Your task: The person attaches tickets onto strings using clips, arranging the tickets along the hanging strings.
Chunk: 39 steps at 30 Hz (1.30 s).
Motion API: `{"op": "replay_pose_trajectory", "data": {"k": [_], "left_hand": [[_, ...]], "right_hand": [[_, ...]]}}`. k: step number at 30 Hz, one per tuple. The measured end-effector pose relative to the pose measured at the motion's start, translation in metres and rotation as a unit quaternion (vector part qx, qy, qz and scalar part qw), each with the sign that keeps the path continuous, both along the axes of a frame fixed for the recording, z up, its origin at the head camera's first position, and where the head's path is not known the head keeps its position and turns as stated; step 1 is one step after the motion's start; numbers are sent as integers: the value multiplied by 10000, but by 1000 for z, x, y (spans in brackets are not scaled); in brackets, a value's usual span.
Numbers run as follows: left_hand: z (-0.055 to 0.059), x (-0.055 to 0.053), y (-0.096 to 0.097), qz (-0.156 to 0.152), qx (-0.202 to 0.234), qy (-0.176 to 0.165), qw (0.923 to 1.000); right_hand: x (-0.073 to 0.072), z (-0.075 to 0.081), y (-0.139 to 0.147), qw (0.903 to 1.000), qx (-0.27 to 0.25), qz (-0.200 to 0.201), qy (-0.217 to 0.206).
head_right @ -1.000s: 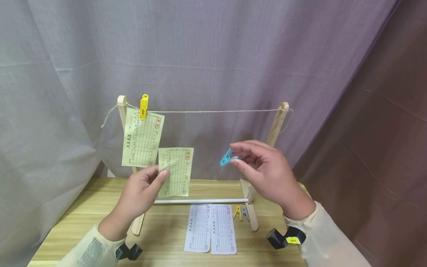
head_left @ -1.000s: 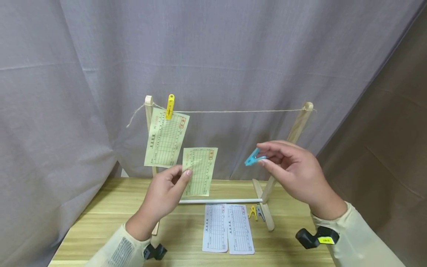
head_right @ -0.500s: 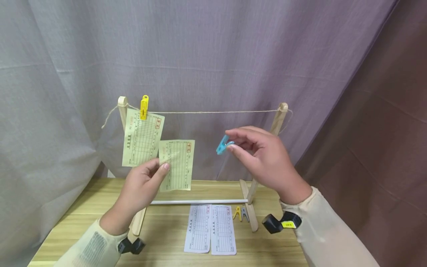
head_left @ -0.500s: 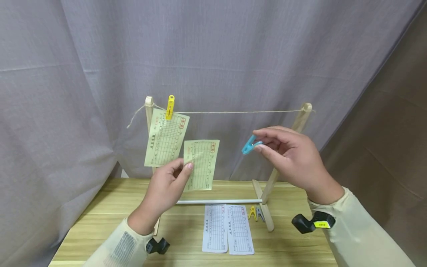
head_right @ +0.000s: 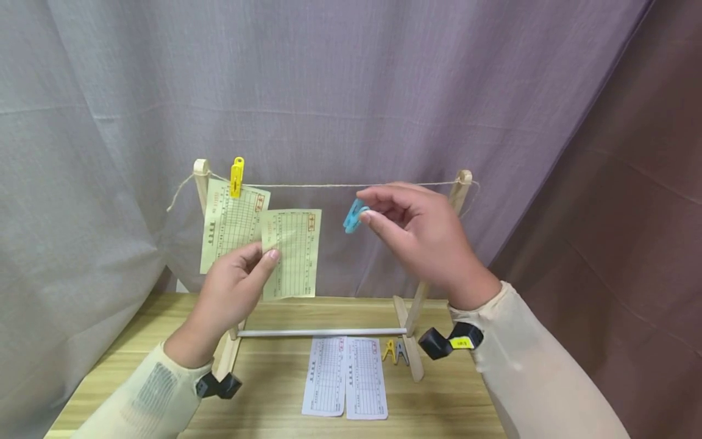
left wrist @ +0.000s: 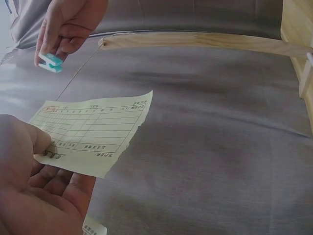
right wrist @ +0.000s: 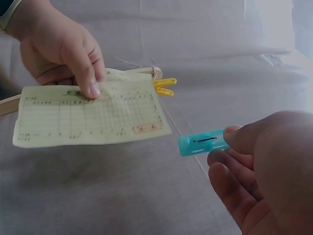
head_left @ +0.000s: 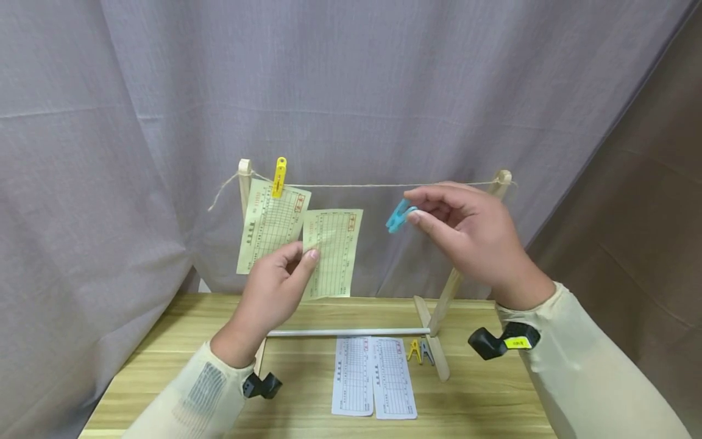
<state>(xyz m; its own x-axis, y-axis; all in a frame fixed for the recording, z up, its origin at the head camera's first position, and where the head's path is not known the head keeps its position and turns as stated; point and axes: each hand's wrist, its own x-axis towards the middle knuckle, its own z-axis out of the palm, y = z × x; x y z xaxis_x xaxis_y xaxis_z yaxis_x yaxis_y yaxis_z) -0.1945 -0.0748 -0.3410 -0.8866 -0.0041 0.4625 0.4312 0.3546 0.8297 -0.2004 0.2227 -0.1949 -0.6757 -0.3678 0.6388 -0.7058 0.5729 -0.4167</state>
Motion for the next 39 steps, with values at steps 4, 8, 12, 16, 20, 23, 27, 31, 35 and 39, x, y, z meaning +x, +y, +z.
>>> {"op": "replay_pose_trajectory", "data": {"k": [4,8,12,16,20,23,27,31,35,39], "left_hand": [[5,-4,0,-16,41,-68,10000],[9,-7,-1,-36,128,-95,9999],[14,-9,-2,-48,114,-135,9998],[18,-10,-2,-58,120,-190,9997],[21,-12,-1,-94,164,-273,9994],[22,-13,0,-117,216,-345,9991],[24,-14,1,-126,255,-380,9989],[26,-15,2,-165,302,-406,9986],[26,-16,4,-215,359,-401,9983],[26,-16,5,-248,394,-387,9982]], "right_hand": [[-5,9,-9,9998,-130,98,64],[-9,19,-17,9996,-222,160,88],[-10,29,-26,9995,-270,144,-1],[-11,39,-34,9993,-319,75,-156],[-14,47,-43,9983,-399,75,-406],[-18,51,-50,9982,-337,37,-498],[-24,56,-59,9986,-89,-149,-503],[-28,59,-65,9973,152,-278,-655],[-33,61,-71,9958,328,-252,-819],[-39,63,-76,9951,477,-204,-842]]}}
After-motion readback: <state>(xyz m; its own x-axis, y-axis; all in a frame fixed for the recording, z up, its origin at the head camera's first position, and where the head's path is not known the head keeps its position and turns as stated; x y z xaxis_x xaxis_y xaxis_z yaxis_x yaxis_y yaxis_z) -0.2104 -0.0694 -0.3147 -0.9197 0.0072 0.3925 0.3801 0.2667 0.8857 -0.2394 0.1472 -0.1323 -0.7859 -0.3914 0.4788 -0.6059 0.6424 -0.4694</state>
